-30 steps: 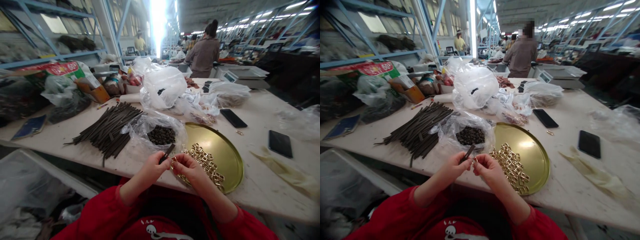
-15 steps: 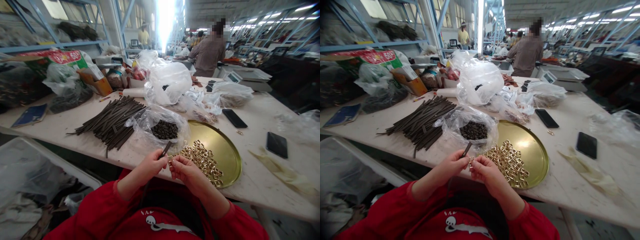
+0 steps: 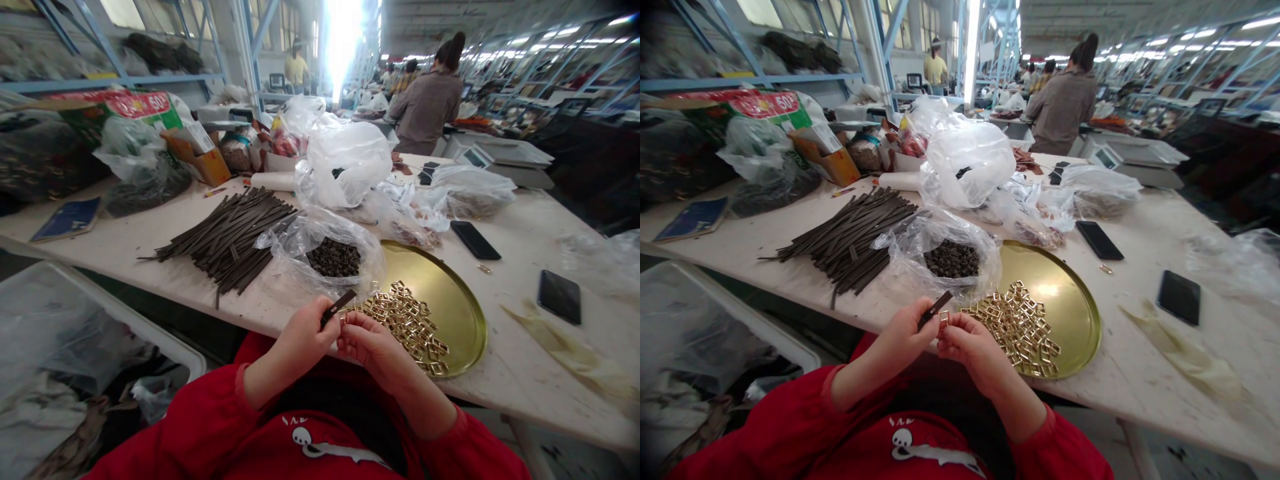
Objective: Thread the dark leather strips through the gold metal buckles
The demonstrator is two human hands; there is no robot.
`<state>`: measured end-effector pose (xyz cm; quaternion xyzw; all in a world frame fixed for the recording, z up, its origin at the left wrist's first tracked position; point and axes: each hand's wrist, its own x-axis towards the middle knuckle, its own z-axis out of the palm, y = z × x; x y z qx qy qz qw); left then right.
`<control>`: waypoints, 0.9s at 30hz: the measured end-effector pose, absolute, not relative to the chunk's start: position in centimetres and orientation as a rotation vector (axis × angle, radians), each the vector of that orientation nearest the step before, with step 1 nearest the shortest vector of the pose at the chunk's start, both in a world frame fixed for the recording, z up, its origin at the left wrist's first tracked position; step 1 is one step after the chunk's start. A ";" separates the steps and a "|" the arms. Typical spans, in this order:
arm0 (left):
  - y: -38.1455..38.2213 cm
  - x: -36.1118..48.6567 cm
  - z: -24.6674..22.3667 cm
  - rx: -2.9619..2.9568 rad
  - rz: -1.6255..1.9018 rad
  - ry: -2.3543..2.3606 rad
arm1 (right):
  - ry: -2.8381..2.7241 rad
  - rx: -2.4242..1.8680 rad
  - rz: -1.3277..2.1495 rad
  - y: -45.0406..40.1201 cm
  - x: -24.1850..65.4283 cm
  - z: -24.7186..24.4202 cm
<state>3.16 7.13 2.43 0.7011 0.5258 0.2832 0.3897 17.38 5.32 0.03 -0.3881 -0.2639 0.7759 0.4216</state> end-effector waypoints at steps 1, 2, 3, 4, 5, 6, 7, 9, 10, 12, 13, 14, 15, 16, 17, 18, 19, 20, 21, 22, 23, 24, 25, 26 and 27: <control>7.2 3.2 2.3 1.764 0.733 1.338 | -0.667 -0.971 1.934 5.3 17.4 0.0; 7.3 3.1 2.3 1.746 0.741 1.339 | -0.677 -0.970 1.920 5.3 17.4 -0.1; 7.4 3.1 2.2 1.733 0.740 1.341 | -0.698 -0.975 1.897 5.3 17.4 -0.2; 7.4 3.0 2.2 1.728 0.726 1.339 | -0.734 -0.987 1.864 5.3 17.4 -0.2; 7.5 2.8 2.1 1.733 0.700 1.328 | -0.789 -1.011 1.820 5.4 17.5 -0.3; 7.6 2.7 2.1 1.745 0.670 1.312 | -0.861 -1.046 1.766 5.5 17.6 -0.3; 7.7 2.5 2.2 1.761 0.643 1.295 | -0.947 -1.085 1.704 5.6 17.8 -0.3; 7.9 2.2 2.2 1.790 0.613 1.270 | -1.118 -1.153 1.569 5.9 18.0 -0.3; 7.9 2.1 2.3 1.795 0.609 1.261 | -1.177 -1.174 1.516 6.0 18.1 -0.3; 8.0 2.0 2.3 1.778 0.612 1.238 | -1.205 -1.183 1.479 6.1 18.1 -0.1; 8.0 2.0 2.4 1.754 0.614 1.222 | -1.173 -1.169 1.502 6.1 18.0 -0.1; 7.9 2.1 2.4 1.721 0.625 1.211 | -1.112 -1.140 1.546 6.1 17.9 0.0; 7.8 2.2 2.4 1.686 0.644 1.207 | -1.028 -1.098 1.603 6.1 17.7 0.0; 7.7 2.3 2.4 1.654 0.668 1.210 | -0.929 -1.045 1.661 6.0 17.4 -0.1; 7.6 2.4 2.3 1.631 0.693 1.221 | -0.822 -0.989 1.711 6.0 17.1 -0.2; 7.4 2.5 2.3 1.622 0.714 1.237 | -0.720 -0.938 1.745 5.9 16.8 -0.3; 7.2 2.6 2.2 1.628 0.726 1.260 | -0.637 -0.900 1.762 5.9 16.5 -0.4; 7.0 2.8 2.1 1.644 0.729 1.282 | -0.578 -0.875 1.763 5.8 16.2 -0.5; 6.8 2.9 2.0 1.667 0.725 1.302 | -0.542 -0.863 1.752 5.7 16.0 -0.6; 6.6 2.9 1.9 1.693 0.721 1.321 | -0.521 -0.867 1.731 5.6 15.8 -0.6; 6.4 3.0 1.8 1.720 0.717 1.337 | -0.517 -0.886 1.704 5.5 15.6 -0.6; 6.3 3.1 1.8 1.743 0.715 1.343 | -0.537 -0.914 1.670 5.5 15.4 -0.5; 6.2 3.1 1.7 1.763 0.715 1.342 | -0.565 -0.949 1.634 5.4 15.3 -0.4; 6.2 3.2 1.7 1.776 0.710 1.331 | -0.616 -0.984 1.593 5.3 15.2 -0.3; 6.3 3.2 1.6 1.785 0.705 1.307 | -0.693 -1.018 1.548 5.3 15.2 -0.3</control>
